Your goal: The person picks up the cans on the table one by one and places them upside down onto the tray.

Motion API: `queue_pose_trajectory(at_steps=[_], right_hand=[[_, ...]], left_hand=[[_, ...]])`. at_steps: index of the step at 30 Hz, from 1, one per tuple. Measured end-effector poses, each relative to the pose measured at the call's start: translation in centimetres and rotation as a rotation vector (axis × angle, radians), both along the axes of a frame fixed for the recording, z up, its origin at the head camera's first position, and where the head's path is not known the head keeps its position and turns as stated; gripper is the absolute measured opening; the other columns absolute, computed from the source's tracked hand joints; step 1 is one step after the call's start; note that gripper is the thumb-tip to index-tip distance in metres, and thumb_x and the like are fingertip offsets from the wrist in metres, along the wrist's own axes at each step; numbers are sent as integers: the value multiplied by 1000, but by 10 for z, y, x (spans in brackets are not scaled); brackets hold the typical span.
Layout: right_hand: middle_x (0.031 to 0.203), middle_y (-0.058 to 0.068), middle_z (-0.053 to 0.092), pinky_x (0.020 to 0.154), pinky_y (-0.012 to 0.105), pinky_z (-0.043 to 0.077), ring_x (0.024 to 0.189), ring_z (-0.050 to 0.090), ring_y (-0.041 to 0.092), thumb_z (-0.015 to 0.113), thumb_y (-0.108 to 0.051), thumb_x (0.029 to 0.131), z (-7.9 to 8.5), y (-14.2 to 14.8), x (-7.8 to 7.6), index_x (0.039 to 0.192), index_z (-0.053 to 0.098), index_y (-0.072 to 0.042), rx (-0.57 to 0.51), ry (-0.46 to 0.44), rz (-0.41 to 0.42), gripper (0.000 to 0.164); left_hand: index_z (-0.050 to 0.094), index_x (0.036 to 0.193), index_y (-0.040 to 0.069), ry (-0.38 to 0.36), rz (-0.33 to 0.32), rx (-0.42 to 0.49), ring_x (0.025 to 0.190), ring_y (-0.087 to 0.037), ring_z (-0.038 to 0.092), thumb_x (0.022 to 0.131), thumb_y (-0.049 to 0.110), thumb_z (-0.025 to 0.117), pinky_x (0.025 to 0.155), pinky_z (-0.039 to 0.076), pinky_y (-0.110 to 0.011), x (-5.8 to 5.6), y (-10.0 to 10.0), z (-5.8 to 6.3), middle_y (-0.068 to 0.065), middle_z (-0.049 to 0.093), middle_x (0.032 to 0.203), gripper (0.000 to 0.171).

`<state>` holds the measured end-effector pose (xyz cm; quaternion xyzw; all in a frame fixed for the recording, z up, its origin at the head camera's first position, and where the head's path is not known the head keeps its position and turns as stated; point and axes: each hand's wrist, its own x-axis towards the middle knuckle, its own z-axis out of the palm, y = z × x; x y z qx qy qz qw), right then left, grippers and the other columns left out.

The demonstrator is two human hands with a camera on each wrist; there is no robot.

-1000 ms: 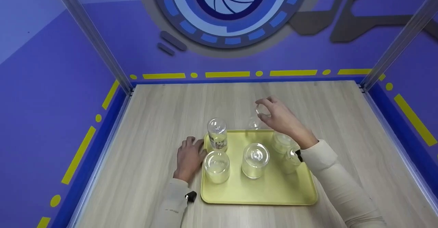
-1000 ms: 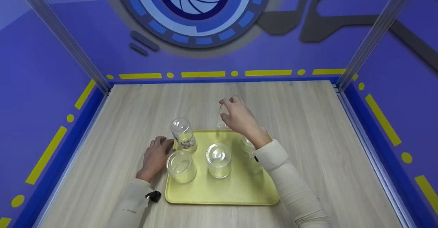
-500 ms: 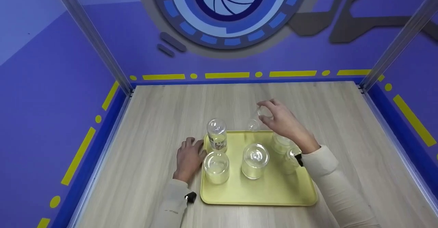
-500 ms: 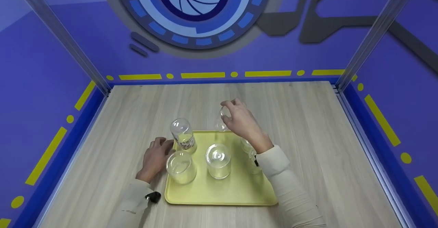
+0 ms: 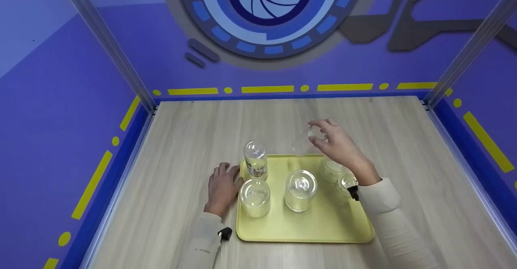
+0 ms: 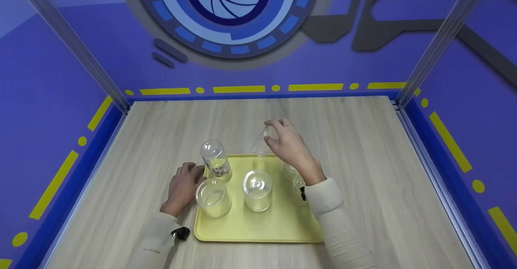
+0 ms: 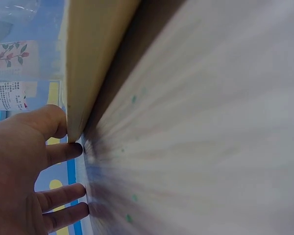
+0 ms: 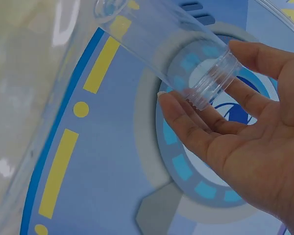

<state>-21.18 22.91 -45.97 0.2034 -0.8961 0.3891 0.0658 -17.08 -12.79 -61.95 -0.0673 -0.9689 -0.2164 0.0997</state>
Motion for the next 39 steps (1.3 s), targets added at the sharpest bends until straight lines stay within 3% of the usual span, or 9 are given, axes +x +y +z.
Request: queue_pose_trajectory(at_steps=[12,24,39], right_hand=[[136,22,59,96,58,55,117,63,45,72,-8,101,3,7,5,143,62,-2,-87,-51,-32,44],[128,23,60,102,52,53,118,61,39,71,-5,101,12,11,12,142,62,2,-201,-75,-73,43],[137,19,62,102,48,52,119,63,34,71,-10,102,15,14,19,144,62,0,-272,-95,-98,44]], left_hand=[[73,132,13,8,4,-3,118,-41,56,97,31,73,95,50,-59,0,0,1,-21,57,135,39],[74,133,15,-2,2,14,118,-41,55,96,31,73,96,49,-60,2,0,3,-21,56,135,40],[73,134,14,-7,2,5,119,-41,55,97,31,73,96,49,-60,1,0,2,-21,56,137,41]])
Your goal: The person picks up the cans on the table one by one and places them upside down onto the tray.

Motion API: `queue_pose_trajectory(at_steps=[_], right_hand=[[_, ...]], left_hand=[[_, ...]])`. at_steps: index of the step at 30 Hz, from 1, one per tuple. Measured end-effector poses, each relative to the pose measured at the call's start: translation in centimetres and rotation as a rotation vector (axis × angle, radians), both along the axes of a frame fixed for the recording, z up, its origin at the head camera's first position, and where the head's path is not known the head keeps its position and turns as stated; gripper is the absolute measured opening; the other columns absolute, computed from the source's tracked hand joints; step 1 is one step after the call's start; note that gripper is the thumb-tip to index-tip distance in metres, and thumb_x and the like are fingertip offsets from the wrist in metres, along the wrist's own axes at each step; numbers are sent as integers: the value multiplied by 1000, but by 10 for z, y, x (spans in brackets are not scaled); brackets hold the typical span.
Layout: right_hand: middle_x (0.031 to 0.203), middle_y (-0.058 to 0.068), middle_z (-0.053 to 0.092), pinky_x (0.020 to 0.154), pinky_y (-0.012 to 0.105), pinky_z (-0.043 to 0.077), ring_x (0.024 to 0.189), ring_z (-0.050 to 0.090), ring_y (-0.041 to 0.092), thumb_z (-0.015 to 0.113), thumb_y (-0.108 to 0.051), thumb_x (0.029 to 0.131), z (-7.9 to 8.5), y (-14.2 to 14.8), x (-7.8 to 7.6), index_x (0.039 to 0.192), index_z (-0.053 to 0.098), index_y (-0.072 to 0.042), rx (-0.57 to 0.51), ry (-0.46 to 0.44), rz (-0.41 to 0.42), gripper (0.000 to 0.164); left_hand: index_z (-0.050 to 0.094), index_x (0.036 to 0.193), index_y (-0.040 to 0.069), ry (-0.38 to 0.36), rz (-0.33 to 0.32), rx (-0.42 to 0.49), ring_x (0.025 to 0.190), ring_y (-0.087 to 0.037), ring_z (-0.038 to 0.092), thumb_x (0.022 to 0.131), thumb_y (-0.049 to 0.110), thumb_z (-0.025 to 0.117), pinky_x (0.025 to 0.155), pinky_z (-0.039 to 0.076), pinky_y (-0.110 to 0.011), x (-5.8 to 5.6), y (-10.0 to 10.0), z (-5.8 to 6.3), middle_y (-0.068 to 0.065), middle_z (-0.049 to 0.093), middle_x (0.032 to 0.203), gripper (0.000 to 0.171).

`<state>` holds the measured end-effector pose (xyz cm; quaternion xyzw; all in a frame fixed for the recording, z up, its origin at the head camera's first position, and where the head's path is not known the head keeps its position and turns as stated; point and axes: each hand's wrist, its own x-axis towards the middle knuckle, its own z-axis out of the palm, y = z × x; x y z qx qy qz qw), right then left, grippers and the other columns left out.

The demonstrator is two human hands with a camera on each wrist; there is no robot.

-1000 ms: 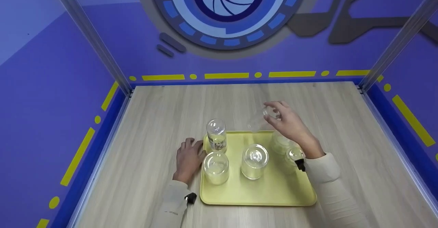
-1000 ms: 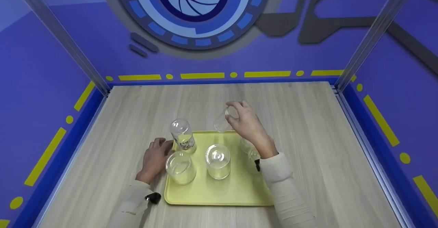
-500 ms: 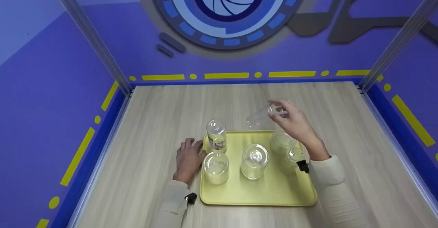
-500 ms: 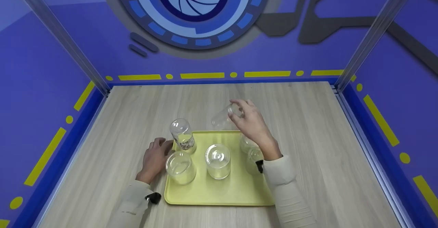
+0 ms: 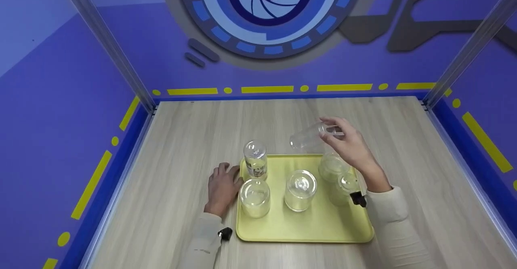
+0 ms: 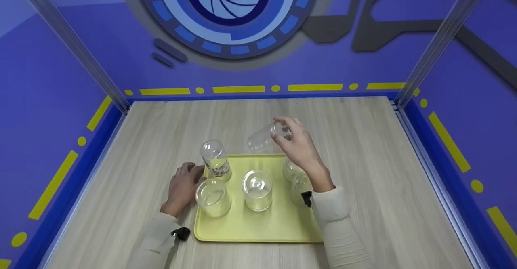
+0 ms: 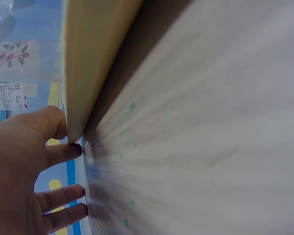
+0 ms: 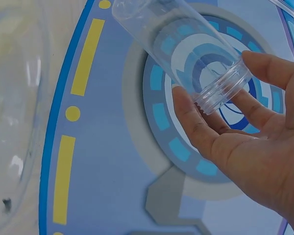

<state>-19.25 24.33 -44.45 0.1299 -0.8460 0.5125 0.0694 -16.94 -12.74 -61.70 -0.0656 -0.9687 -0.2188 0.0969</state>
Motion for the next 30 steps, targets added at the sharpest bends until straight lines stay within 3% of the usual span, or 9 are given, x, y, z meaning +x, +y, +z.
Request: queue_pose_trajectory(at_steps=[15,24,30], right_hand=[[134,20,65,98,26,52,119,62,27,69,-9,103,-3,0,6,144,61,0,-149,-53,1,43],[133,20,65,96,25,54,116,62,22,68,-7,103,-8,1,8,145,61,0,-207,-59,-2,43],[134,21,62,95,28,56,115,63,21,68,-6,103,-13,1,10,145,59,2,-302,-82,14,44]], left_hand=[[73,133,13,0,-1,-6,119,-40,55,97,31,72,96,50,-59,-1,-1,-2,-21,56,136,41],[73,133,13,7,7,-9,120,-40,55,97,31,72,98,49,-59,-2,-1,-3,-21,56,136,40],[73,133,14,9,7,0,120,-40,55,97,31,73,97,48,-58,-2,-1,-5,-21,56,137,40]])
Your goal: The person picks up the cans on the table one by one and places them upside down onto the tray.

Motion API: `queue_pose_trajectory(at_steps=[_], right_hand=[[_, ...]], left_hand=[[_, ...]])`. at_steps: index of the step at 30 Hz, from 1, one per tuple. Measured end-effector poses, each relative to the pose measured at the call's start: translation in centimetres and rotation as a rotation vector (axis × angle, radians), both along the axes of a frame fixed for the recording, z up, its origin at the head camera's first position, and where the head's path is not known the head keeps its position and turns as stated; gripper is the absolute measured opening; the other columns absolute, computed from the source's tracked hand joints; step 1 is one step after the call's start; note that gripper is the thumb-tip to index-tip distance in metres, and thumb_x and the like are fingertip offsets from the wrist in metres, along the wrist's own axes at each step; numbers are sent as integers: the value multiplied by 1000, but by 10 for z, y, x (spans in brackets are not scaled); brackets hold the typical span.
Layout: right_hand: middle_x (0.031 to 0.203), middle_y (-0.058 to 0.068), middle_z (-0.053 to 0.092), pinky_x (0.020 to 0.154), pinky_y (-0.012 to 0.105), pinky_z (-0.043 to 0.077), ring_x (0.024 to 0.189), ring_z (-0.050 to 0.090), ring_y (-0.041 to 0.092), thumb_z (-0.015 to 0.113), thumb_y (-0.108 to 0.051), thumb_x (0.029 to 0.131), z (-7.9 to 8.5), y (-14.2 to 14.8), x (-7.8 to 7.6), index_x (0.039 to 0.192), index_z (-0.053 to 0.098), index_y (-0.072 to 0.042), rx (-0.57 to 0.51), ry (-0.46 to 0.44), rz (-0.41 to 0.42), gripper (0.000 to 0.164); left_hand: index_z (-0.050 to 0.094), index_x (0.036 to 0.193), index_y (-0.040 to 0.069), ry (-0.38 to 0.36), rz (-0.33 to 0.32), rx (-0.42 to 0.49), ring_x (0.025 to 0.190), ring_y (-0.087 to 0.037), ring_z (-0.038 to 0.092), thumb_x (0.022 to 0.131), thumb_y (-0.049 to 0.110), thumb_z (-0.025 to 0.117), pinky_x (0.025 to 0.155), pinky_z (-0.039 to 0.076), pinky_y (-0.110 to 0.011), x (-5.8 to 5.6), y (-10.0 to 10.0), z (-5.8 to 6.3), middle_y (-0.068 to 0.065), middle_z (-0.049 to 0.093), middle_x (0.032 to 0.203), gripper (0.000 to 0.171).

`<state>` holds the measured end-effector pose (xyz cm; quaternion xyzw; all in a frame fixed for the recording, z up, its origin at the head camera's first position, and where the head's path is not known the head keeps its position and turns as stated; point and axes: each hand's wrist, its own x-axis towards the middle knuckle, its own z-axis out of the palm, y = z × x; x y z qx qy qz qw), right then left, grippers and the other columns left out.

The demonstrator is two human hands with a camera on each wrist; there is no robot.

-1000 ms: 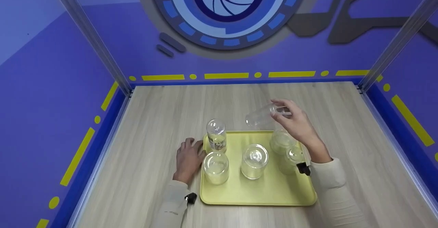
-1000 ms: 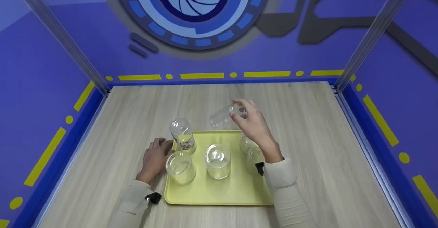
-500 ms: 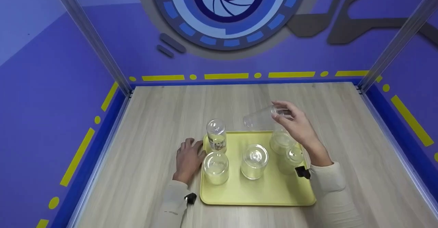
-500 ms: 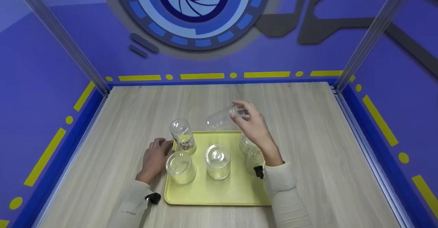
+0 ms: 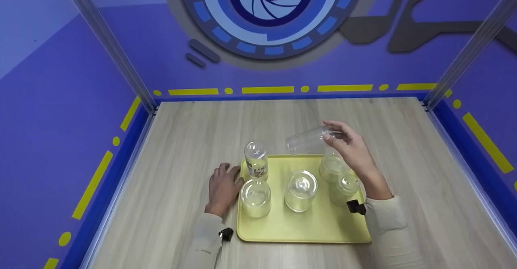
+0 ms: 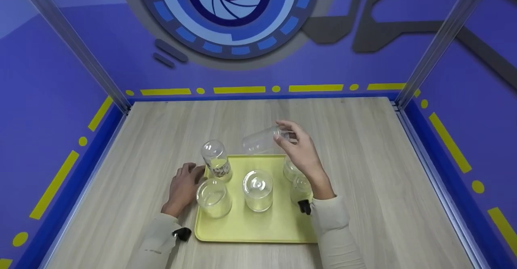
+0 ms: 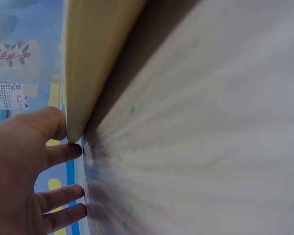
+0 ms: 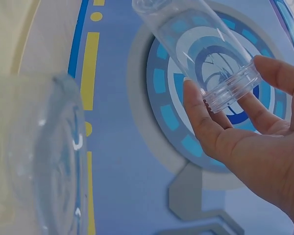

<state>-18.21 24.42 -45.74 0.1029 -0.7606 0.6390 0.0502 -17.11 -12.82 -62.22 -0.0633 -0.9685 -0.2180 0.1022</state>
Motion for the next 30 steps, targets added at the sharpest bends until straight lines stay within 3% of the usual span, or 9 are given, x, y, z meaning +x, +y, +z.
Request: queue_pose_trajectory(at_steps=[10,17,24,30], right_hand=[[134,23,60,94,31,57,113,66,21,66,0,103,-5,-2,4,145,58,4,-115,-62,-27,43],[137,21,56,96,32,57,113,65,22,68,-11,105,-7,0,5,148,55,3,-122,-89,-27,47],[139,19,56,95,33,58,113,65,23,69,-11,104,-8,-2,5,148,55,2,-144,-95,-40,47],[139,19,55,96,34,57,116,63,23,68,-12,105,-11,-2,6,149,53,2,-166,-131,-47,49]], left_hand=[[74,132,12,-7,7,30,120,-40,55,97,30,73,98,48,-59,1,1,1,-21,57,137,39],[75,129,12,0,15,64,121,-40,55,96,29,73,100,46,-60,2,2,4,-22,58,136,38],[76,127,9,21,8,97,119,-42,57,93,27,74,98,48,-59,1,2,7,-23,60,134,38],[76,126,7,-3,8,148,122,-46,58,90,25,78,100,47,-59,1,2,9,-26,61,134,40]])
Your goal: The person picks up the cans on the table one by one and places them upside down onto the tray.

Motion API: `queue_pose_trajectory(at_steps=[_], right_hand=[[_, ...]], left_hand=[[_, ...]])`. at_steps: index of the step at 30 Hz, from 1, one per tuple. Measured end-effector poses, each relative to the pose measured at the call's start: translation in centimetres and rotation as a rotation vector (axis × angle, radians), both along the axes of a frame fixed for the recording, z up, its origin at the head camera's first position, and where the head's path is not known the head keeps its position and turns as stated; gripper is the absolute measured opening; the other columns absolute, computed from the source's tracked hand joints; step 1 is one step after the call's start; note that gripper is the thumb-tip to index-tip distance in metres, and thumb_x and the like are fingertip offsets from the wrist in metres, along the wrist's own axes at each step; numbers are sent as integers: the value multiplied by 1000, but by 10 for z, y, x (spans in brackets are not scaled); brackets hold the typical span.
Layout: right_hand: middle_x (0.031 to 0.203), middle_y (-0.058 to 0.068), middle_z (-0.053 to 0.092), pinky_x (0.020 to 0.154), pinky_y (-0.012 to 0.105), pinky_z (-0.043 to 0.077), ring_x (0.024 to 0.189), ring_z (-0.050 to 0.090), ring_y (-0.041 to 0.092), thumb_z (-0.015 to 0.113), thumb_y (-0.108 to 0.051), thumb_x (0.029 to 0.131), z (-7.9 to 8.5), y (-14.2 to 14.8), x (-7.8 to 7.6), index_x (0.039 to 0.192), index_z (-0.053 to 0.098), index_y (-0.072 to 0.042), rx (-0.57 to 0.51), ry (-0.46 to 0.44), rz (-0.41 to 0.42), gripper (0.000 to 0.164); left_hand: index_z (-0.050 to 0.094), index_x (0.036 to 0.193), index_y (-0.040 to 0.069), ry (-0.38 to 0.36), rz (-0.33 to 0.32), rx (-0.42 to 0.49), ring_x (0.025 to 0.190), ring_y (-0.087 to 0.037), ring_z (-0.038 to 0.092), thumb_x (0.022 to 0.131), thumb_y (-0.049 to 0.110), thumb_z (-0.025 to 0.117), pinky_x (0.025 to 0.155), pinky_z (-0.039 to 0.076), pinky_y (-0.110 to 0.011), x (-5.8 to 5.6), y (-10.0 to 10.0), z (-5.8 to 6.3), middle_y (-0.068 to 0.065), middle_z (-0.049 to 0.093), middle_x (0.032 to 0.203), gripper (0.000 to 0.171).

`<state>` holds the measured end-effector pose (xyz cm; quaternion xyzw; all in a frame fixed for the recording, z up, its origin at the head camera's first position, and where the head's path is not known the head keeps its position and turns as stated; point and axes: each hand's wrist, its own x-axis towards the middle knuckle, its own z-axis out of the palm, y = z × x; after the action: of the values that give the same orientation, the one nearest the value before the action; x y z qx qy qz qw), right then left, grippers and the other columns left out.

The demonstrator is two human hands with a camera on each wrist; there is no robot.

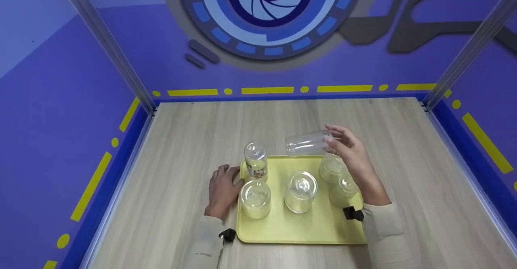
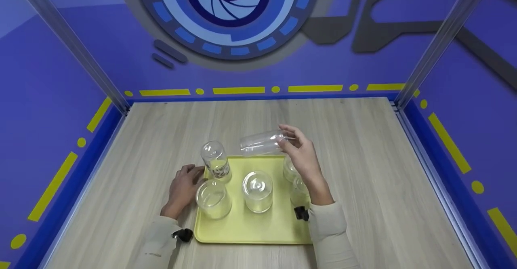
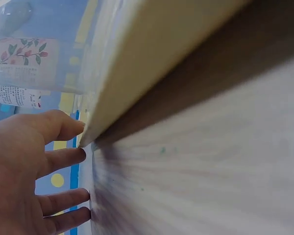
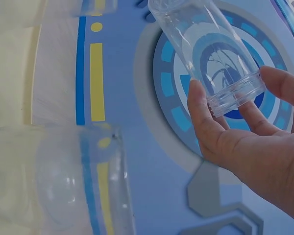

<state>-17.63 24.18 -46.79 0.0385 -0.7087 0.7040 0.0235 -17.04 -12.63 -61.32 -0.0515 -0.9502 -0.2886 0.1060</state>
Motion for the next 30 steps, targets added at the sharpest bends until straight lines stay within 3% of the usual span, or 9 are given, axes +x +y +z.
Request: queue_pose_trajectory(at_steps=[9,16,24,30], right_hand=[[137,20,55,97,35,57,116,64,24,65,-10,106,-2,0,0,150,51,3,-81,-14,-11,48],[136,19,57,96,36,58,114,67,26,62,-6,106,-2,1,3,149,50,5,-150,-30,-26,46],[134,14,59,97,37,57,114,65,24,62,-9,107,-2,2,3,150,49,4,-190,-45,-29,47],[131,15,60,95,37,58,111,66,25,62,-5,106,-4,0,4,147,52,5,-221,-44,-41,44]], left_hand=[[74,131,7,-48,68,130,125,-44,58,91,26,76,96,50,-59,0,-1,7,-23,62,135,44],[69,140,10,-89,152,244,128,-39,57,95,30,75,100,51,-58,1,0,24,-17,61,139,49],[64,146,13,-66,186,318,138,-39,52,96,35,74,107,46,-59,1,0,51,-16,57,148,56],[63,148,15,9,171,380,138,-38,53,95,32,76,110,44,-58,4,1,67,-15,57,148,57]])
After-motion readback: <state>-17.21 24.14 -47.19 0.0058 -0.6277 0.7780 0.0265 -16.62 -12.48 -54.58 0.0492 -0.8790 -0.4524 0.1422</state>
